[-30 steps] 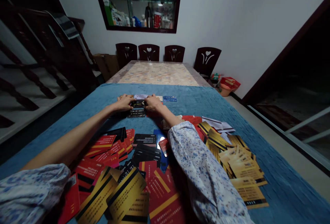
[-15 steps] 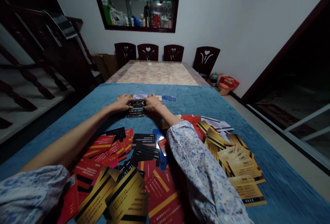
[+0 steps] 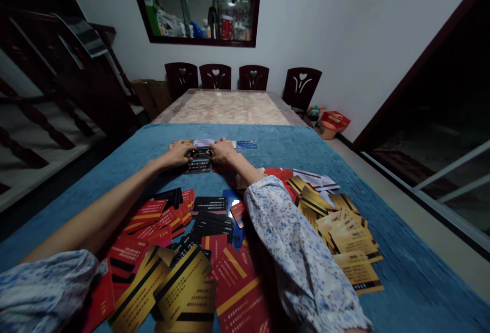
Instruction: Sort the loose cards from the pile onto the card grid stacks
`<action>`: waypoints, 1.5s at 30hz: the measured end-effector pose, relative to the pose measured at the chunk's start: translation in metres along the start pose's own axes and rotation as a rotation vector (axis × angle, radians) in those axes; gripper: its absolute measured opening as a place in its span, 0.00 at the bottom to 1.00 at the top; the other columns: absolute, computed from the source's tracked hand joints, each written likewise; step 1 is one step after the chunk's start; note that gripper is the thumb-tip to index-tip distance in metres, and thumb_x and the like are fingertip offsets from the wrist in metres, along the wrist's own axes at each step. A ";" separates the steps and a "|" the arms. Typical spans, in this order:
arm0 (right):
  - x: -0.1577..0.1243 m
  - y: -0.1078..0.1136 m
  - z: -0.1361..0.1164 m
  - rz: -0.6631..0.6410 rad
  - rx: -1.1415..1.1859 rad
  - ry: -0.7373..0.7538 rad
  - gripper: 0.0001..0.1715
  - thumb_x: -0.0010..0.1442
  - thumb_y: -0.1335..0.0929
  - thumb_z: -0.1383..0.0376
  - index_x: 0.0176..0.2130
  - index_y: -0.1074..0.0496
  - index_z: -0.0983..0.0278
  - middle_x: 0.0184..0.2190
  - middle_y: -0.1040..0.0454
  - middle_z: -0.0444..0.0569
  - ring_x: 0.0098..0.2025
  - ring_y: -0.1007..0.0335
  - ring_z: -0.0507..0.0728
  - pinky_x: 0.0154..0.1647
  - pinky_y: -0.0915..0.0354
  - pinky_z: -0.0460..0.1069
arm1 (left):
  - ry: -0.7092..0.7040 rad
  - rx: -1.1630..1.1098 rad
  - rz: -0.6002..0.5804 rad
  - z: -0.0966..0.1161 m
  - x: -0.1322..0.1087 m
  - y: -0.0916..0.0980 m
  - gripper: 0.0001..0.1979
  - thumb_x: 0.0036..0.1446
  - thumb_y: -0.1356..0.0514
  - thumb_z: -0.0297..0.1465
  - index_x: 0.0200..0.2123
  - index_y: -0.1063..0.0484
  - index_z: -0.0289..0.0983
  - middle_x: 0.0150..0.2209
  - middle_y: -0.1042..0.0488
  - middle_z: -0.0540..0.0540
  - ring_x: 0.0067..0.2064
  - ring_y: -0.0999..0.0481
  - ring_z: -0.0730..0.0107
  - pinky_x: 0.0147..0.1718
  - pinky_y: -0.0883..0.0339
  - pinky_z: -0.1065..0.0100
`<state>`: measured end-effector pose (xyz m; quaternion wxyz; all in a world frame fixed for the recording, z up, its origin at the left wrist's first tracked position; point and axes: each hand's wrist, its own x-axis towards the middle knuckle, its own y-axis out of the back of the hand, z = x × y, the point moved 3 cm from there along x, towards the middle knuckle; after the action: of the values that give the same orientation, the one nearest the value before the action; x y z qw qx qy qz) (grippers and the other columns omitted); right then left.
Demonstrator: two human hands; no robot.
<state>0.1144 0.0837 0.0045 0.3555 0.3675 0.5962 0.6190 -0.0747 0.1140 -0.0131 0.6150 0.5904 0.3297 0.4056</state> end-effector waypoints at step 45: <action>-0.206 -0.005 0.105 0.302 0.190 0.082 0.19 0.67 0.35 0.57 0.47 0.19 0.63 0.47 0.20 0.58 0.48 0.34 0.62 0.52 0.40 0.58 | -0.424 -0.185 0.023 0.221 -0.048 0.009 0.14 0.62 0.43 0.29 0.49 0.24 0.38 0.57 0.26 0.37 0.65 0.43 0.42 0.59 0.47 0.37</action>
<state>0.3047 -0.0466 -0.0051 0.1975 0.4593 0.6040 0.6206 0.0975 -0.0304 0.0116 0.7174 0.6072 0.1478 0.3080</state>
